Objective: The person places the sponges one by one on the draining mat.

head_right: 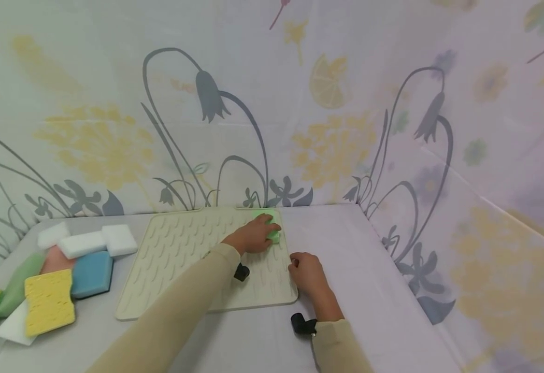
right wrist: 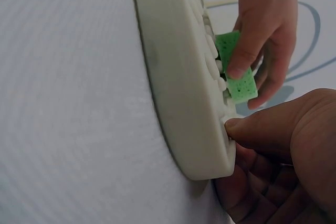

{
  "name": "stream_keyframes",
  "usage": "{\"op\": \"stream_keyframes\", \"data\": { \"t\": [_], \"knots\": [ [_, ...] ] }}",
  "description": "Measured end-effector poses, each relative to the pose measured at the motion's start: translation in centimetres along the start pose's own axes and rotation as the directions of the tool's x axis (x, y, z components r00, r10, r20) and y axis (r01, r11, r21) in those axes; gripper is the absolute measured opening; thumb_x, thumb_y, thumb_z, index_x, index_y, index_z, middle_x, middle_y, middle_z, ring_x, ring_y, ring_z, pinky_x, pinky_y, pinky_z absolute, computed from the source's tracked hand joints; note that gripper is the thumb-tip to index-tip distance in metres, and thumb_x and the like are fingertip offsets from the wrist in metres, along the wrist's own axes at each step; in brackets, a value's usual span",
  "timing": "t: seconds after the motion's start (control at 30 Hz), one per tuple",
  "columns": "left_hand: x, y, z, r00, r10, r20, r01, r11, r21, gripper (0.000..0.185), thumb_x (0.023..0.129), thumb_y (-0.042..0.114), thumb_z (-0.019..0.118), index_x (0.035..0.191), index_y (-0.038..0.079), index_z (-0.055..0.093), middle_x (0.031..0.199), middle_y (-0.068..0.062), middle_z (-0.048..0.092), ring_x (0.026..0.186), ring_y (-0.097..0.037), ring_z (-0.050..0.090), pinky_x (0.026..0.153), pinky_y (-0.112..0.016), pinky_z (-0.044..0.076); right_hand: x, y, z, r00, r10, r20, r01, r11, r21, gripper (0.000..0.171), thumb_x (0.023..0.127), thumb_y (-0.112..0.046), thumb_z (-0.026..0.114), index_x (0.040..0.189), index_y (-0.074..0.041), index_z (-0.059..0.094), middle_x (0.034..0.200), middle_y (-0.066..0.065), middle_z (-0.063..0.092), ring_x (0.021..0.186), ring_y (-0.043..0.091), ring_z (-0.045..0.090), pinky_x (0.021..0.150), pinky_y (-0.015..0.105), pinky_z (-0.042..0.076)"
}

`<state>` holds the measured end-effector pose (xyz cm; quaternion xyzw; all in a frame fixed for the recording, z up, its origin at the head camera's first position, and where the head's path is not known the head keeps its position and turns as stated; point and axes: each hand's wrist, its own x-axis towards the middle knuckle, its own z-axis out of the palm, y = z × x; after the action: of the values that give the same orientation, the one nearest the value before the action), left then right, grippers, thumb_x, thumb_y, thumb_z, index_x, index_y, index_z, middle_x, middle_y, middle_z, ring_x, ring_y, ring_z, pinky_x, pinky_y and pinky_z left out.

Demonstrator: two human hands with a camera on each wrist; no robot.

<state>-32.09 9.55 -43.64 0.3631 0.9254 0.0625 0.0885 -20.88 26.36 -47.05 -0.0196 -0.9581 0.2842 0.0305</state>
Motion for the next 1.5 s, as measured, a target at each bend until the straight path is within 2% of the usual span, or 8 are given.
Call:
{"op": "stream_keyframes", "data": {
  "t": [0.37, 0.63, 0.97, 1.27, 1.5],
  "knots": [
    [0.0, 0.0, 0.2, 1.000, -0.010, 0.000, 0.010, 1.000, 0.003, 0.045, 0.101, 0.026, 0.048, 0.146, 0.027, 0.042, 0.159, -0.009, 0.023, 0.150, -0.028, 0.016, 0.117, -0.049, 0.028, 0.0, -0.1, 0.1, 1.000, -0.006, 0.000, 0.006, 1.000, -0.006, 0.029, 0.085, -0.007, 0.064, 0.112, 0.002, 0.070, 0.085, 0.006, 0.067, 0.073, 0.015, 0.057, 0.068, 0.033, 0.050],
    [-0.1, -0.5, 0.4, 0.999, -0.010, -0.041, 0.012, 0.998, 0.061, 0.054, 0.100, 0.032, 0.048, 0.151, 0.030, 0.032, 0.159, -0.008, 0.021, 0.149, -0.028, 0.020, 0.113, -0.049, 0.034, -0.3, -0.2, -0.2, 1.000, -0.003, 0.011, 0.003, 1.000, -0.014, 0.030, 0.086, -0.007, 0.064, 0.114, 0.003, 0.069, 0.089, 0.009, 0.069, 0.076, 0.017, 0.060, 0.070, 0.035, 0.052],
    [-1.9, -0.5, -0.4, 0.998, -0.019, -0.053, 0.023, 0.997, 0.074, 0.057, 0.101, 0.035, 0.047, 0.153, 0.027, 0.027, 0.160, -0.008, 0.023, 0.146, -0.028, 0.027, 0.110, -0.048, 0.038, 0.0, -0.1, -0.1, 1.000, -0.008, 0.021, 0.008, 1.000, -0.016, 0.031, 0.088, -0.009, 0.061, 0.116, 0.003, 0.068, 0.090, 0.009, 0.069, 0.074, 0.016, 0.058, 0.068, 0.034, 0.051],
    [-3.3, -0.8, -0.6, 0.994, -0.048, -0.095, 0.058, 0.993, 0.106, 0.060, 0.100, 0.041, 0.048, 0.154, 0.026, 0.025, 0.158, -0.009, 0.026, 0.144, -0.030, 0.032, 0.108, -0.048, 0.040, 0.0, -0.2, -0.2, 1.000, -0.009, 0.023, 0.010, 0.999, -0.033, 0.032, 0.087, -0.008, 0.059, 0.116, 0.004, 0.068, 0.092, 0.010, 0.069, 0.075, 0.018, 0.058, 0.068, 0.034, 0.050],
    [-5.1, -1.2, -1.0, 0.990, -0.074, -0.123, 0.084, 0.994, 0.074, 0.061, 0.099, 0.042, 0.050, 0.153, 0.026, 0.027, 0.157, -0.009, 0.028, 0.143, -0.029, 0.034, 0.109, -0.049, 0.039, 0.2, -0.1, 0.0, 0.999, 0.009, 0.031, -0.008, 0.999, -0.036, 0.033, 0.088, -0.009, 0.060, 0.118, 0.004, 0.066, 0.095, 0.012, 0.069, 0.079, 0.019, 0.060, 0.070, 0.036, 0.052]
  ]
}}
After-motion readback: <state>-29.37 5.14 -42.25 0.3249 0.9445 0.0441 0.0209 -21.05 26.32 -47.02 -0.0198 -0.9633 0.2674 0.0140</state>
